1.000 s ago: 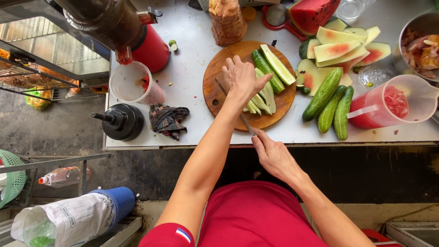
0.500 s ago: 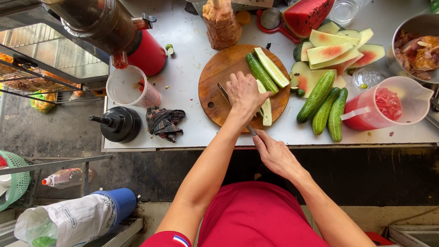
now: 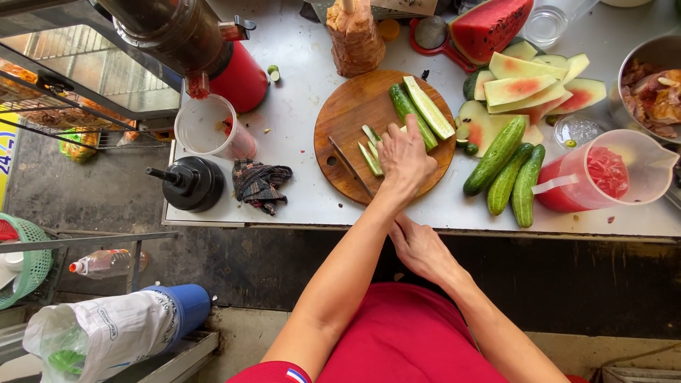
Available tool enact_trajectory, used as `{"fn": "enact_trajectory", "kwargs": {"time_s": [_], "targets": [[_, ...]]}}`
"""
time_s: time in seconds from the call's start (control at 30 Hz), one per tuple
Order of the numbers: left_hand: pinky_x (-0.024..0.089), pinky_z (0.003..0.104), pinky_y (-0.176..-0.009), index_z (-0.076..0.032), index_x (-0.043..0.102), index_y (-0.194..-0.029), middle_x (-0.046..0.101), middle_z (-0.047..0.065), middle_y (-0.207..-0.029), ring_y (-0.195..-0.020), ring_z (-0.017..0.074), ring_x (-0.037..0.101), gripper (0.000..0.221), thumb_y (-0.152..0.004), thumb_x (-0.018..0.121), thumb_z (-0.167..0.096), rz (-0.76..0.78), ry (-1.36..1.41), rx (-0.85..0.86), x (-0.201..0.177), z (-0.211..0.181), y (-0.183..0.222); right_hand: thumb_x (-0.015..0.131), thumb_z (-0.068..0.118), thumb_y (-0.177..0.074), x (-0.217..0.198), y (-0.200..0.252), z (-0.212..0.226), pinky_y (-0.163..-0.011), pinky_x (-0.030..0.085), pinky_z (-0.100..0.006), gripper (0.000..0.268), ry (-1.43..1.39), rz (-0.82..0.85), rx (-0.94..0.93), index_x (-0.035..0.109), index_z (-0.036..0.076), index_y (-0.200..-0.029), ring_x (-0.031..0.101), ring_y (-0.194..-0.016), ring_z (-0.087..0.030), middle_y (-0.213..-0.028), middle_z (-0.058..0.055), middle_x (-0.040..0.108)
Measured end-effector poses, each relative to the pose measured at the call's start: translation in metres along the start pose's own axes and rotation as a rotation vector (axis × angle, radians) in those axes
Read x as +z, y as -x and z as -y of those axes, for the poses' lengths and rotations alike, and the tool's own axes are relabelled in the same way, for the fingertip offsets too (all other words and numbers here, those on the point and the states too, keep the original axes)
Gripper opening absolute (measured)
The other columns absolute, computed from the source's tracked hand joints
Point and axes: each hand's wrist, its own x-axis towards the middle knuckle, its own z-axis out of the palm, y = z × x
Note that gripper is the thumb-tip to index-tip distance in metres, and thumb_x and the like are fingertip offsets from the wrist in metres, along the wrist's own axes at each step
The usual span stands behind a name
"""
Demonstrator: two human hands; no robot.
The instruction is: Slicing cucumbers on a wooden cutting board in a food preparation area.
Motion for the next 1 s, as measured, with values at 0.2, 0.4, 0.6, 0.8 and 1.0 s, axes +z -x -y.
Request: {"fn": "enact_trajectory", "kwargs": {"time_s": [0.2, 0.4, 0.6, 0.8, 1.0], "targets": [[0.054, 0.040, -0.081, -0.001, 0.046, -0.137, 0.052, 0.022, -0.114, -0.098, 0.0299, 0.056, 0.074, -0.066, 0.068, -0.002, -0.125, 0.080, 0.080, 0.031, 0.009, 0.004, 0.040, 0.036, -0.104, 0.010, -0.009, -0.016, -0.080, 0.050, -0.058, 0.043, 0.055, 0.055, -0.033, 0.059, -0.002, -0.104, 0.066, -0.087, -0.051, -0.089, -0.032, 0.070], [0.050, 0.044, -0.091, 0.002, 0.049, -0.137, 0.053, 0.023, -0.116, -0.104, 0.0312, 0.054, 0.075, -0.071, 0.078, -0.022, -0.196, 0.054, 0.123, 0.017, 0.006, 0.020, 0.042, 0.033, -0.102, 0.010, -0.008, -0.020, -0.080, 0.052, -0.056, 0.040, 0.048, 0.077, -0.052, 0.061, -0.001, -0.102, 0.065, -0.088, -0.050, -0.090, -0.031, 0.070], [0.044, 0.051, -0.099, 0.003, 0.052, -0.124, 0.051, 0.023, -0.124, -0.116, 0.0354, 0.049, 0.091, -0.062, 0.092, -0.051, -0.209, 0.025, -0.031, 0.003, 0.005, 0.008, 0.041, 0.032, -0.101, -0.001, -0.002, 0.000, -0.080, 0.049, -0.058, 0.036, 0.023, 0.074, -0.044, 0.059, 0.001, -0.109, 0.065, -0.088, -0.050, -0.090, -0.030, 0.070], [0.044, 0.050, -0.098, 0.002, 0.057, -0.118, 0.054, 0.022, -0.121, -0.115, 0.0328, 0.052, 0.072, -0.073, 0.087, -0.046, -0.150, 0.026, 0.029, 0.022, 0.007, 0.013, 0.042, 0.031, -0.103, 0.005, -0.010, -0.017, -0.080, 0.050, -0.056, 0.038, 0.029, 0.075, -0.074, 0.060, -0.002, -0.101, 0.065, -0.088, -0.049, -0.089, -0.030, 0.069], [0.055, 0.045, -0.089, -0.012, 0.062, -0.138, 0.063, 0.019, -0.114, -0.099, 0.0281, 0.063, 0.061, -0.079, 0.080, -0.019, -0.091, 0.055, 0.421, 0.054, 0.015, 0.024, 0.044, 0.027, -0.100, 0.023, -0.026, -0.053, -0.075, 0.053, -0.054, 0.036, 0.017, 0.094, -0.088, 0.062, -0.005, -0.098, 0.067, -0.079, -0.047, -0.084, -0.030, 0.069]]}}
